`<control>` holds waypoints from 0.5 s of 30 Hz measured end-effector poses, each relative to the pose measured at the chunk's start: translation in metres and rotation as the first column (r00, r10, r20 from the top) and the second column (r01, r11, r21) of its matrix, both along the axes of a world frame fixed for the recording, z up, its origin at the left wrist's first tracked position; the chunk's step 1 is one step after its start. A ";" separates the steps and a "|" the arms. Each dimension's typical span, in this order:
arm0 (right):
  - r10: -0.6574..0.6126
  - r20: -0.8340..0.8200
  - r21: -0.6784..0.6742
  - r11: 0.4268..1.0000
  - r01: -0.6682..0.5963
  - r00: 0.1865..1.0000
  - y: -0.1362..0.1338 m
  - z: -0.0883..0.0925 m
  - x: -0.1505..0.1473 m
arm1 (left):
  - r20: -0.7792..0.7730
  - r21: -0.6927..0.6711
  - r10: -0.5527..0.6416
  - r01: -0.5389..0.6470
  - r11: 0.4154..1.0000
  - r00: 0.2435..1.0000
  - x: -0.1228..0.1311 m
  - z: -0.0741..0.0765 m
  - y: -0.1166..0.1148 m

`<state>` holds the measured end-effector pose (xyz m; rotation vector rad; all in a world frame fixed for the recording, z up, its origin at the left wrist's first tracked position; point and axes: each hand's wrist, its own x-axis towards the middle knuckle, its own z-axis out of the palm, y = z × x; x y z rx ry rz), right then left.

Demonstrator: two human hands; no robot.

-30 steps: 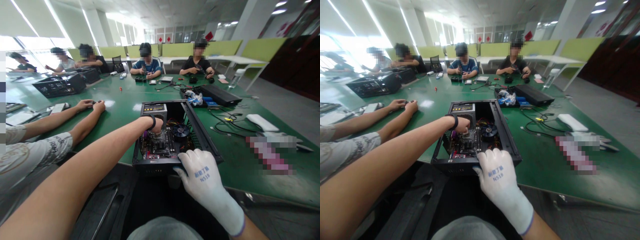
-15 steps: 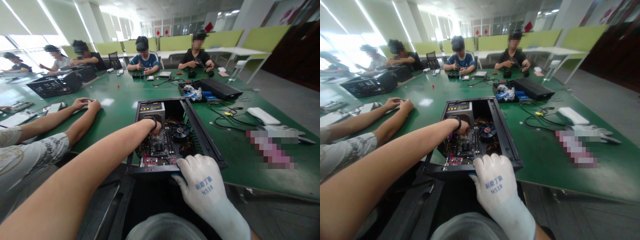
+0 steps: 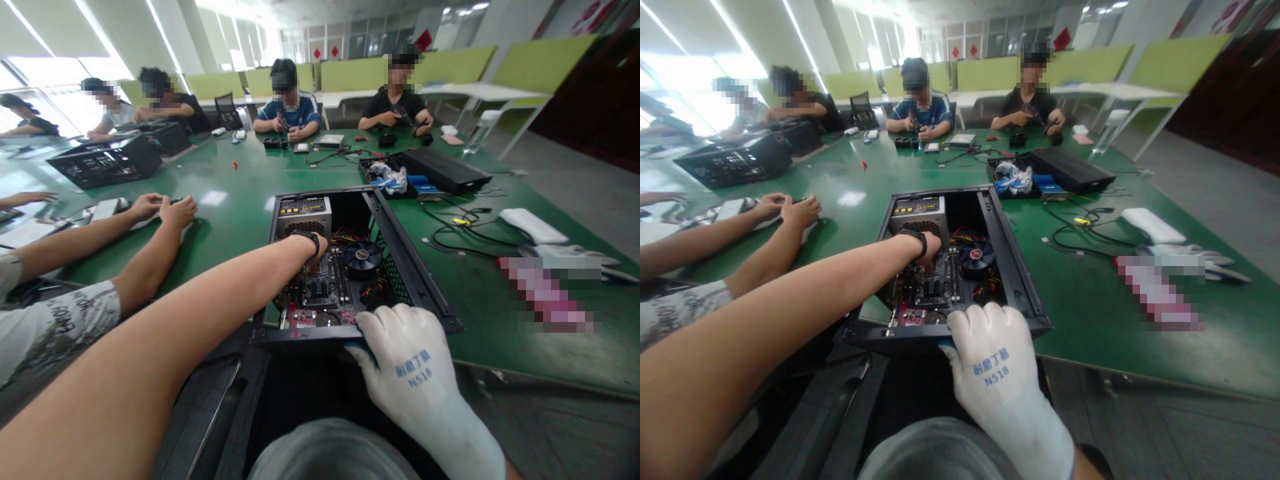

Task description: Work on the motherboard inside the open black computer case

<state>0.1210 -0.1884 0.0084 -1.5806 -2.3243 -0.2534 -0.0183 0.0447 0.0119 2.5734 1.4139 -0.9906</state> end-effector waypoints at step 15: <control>-0.008 -0.001 -0.002 1.000 0.008 1.000 0.001 -0.001 -0.001 | 0.014 -0.031 -0.029 0.030 0.999 0.999 0.004 0.000 0.000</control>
